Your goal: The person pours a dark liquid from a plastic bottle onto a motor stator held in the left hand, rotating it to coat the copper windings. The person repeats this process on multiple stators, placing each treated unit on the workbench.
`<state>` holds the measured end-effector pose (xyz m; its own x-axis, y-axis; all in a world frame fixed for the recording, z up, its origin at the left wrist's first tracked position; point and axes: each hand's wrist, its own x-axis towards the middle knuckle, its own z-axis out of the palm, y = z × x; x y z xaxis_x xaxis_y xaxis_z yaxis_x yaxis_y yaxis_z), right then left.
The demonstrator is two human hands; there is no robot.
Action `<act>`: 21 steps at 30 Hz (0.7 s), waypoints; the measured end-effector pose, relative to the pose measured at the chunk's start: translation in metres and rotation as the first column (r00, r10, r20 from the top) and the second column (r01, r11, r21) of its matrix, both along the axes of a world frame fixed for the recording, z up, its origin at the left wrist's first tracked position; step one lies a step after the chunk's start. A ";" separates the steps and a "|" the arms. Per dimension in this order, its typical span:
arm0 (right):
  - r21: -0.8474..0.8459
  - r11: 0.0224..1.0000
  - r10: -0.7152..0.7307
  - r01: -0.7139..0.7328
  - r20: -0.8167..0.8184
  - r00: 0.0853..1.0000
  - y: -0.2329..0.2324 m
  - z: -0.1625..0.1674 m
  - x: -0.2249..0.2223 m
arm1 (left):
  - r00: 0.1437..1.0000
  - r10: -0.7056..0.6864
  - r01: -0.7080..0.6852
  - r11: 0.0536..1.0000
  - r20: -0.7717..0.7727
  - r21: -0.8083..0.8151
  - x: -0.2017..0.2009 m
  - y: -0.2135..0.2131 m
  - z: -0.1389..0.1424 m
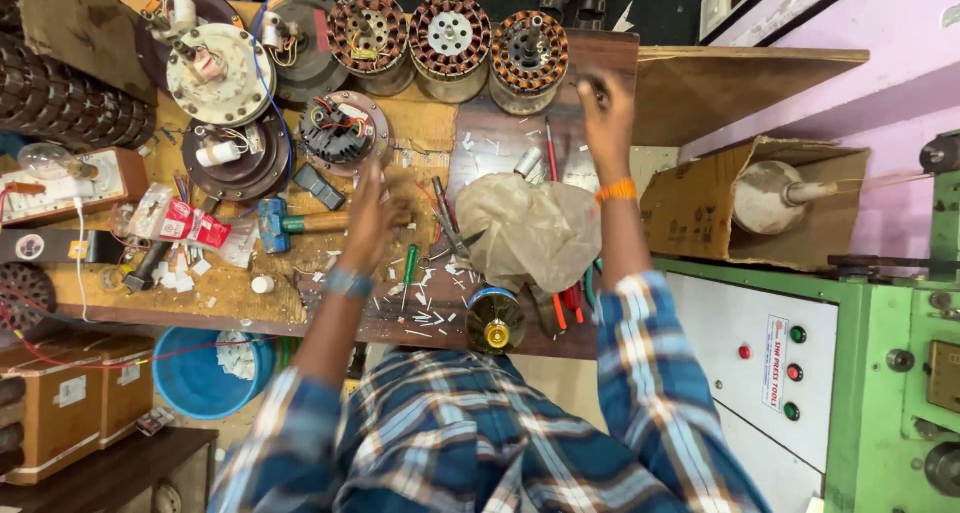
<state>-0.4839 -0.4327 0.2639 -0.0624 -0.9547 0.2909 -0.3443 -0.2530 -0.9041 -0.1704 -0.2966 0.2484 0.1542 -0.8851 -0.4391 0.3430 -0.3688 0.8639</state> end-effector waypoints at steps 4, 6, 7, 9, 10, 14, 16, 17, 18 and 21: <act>0.292 0.956 0.000 0.001 -0.002 1.000 -0.050 0.003 0.017 | 0.995 -0.045 0.019 0.965 0.094 0.261 0.054 0.119 -0.018; 0.603 0.797 -0.095 -0.022 0.162 0.982 -0.060 -0.003 0.026 | 0.991 0.071 -0.103 0.948 0.116 0.303 0.077 0.168 -0.040; 0.595 0.776 0.006 -0.210 0.326 0.945 -0.061 -0.010 0.033 | 0.980 0.147 -0.183 0.925 0.131 0.334 0.084 0.195 -0.054; 0.516 0.752 0.089 -0.409 0.537 0.839 -0.061 -0.023 0.047 | 0.965 0.186 -0.235 0.924 0.182 0.303 0.095 0.238 -0.081; 0.472 0.778 0.070 -0.414 0.590 0.804 -0.059 -0.029 0.057 | 0.955 0.206 -0.263 0.920 0.212 0.291 0.103 0.260 -0.090; 0.473 0.831 -0.112 -0.292 0.657 0.746 -0.048 -0.044 0.073 | 0.931 0.165 -0.235 0.954 0.327 0.186 0.099 0.302 -0.105; 0.345 0.866 -0.008 -0.363 0.735 0.678 -0.041 -0.049 0.071 | 0.923 0.119 -0.172 0.978 0.366 0.118 0.091 0.303 -0.106; 0.265 0.880 0.052 -0.394 0.771 0.634 -0.043 -0.049 0.069 | 0.915 0.098 -0.137 0.988 0.392 0.072 0.088 0.297 -0.103; 0.235 0.886 0.047 -0.400 0.812 0.582 -0.045 -0.046 0.062 | 0.860 0.058 -0.096 0.994 0.507 0.050 0.087 0.289 -0.098; 0.122 0.828 0.149 -0.548 0.893 0.424 -0.048 -0.030 0.029 | 0.684 -0.101 0.054 0.995 0.723 0.088 0.089 0.273 -0.080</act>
<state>-0.4553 -0.4803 0.2344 0.2869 -0.9568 -0.0462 0.6446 0.2285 -0.7296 -0.0812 -0.0236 0.1689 0.3772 -0.8868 -0.2672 -0.4141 -0.4195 0.8078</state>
